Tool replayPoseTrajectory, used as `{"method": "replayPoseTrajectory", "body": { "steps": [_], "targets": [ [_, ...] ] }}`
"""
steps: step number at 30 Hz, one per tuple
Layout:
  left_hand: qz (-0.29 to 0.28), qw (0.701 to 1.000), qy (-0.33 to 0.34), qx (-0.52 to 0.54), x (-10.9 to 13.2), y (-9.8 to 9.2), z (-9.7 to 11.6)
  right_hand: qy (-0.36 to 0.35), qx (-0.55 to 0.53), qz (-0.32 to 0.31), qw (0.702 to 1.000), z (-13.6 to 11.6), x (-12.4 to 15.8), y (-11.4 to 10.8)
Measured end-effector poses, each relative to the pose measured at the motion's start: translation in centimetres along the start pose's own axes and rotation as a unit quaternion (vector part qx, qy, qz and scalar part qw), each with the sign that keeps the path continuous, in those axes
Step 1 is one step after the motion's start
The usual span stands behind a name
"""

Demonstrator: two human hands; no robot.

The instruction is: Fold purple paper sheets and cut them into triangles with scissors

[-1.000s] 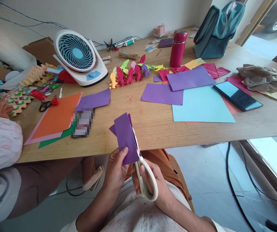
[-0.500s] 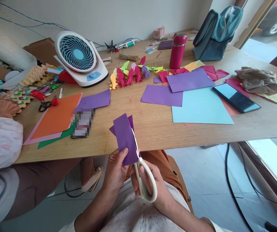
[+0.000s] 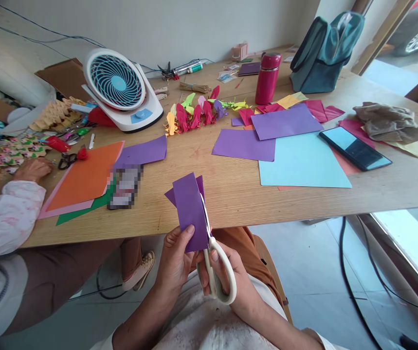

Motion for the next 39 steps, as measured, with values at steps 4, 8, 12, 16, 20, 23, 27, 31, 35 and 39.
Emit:
{"method": "replayPoseTrajectory", "body": {
  "steps": [4,8,12,16,20,23,27,31,35,39],
  "targets": [
    [0.037,0.995,0.091,0.015,-1.2,-1.5,1.2,0.046,0.012,-0.027,0.999,0.5,0.9,-0.7],
    [0.051,0.99,0.128,0.016,-2.8,-3.8,2.9,0.131,0.034,-0.061,0.989,1.9,3.5,-3.0],
    [0.042,0.99,0.131,-0.004,-3.1,-5.7,5.0,0.127,0.078,-0.054,0.987,0.8,4.6,-5.5],
    [-0.039,0.994,0.087,-0.044,-2.5,-6.1,6.5,0.001,0.171,-0.014,0.985,-4.5,2.3,-6.5],
    [-0.114,0.993,0.024,-0.02,-2.2,-6.2,7.4,-0.129,0.314,0.035,0.94,-9.7,-0.4,-5.6],
    [-0.155,0.987,-0.028,0.019,-2.2,-5.8,7.8,-0.174,0.41,0.031,0.895,-10.6,-1.6,-3.9],
    [-0.214,0.973,-0.069,0.051,-2.2,-4.6,8.8,-0.212,0.478,0.016,0.853,-9.4,-2.3,-1.7],
    [-0.256,0.963,-0.063,0.053,-1.4,-3.5,10.5,-0.327,0.499,0.095,0.797,-9.7,-2.4,-0.4],
    [-0.298,0.954,0.002,-0.008,-0.6,-2.6,12.2,-0.359,0.501,0.119,0.778,-10.6,-2.7,1.0],
    [-0.147,0.964,0.192,-0.108,-2.9,-3.0,11.6,-0.331,0.481,0.11,0.804,-10.4,-3.6,0.5]
  ]
}}
Point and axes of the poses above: each hand's wrist, its own x-axis away from the middle knuckle, its own y-axis out of the palm, z = x × y, the point moved 5 cm from there along -x, towards the middle knuckle, and after that the axes turned 14 degrees about -x, right-handed, at the moved point
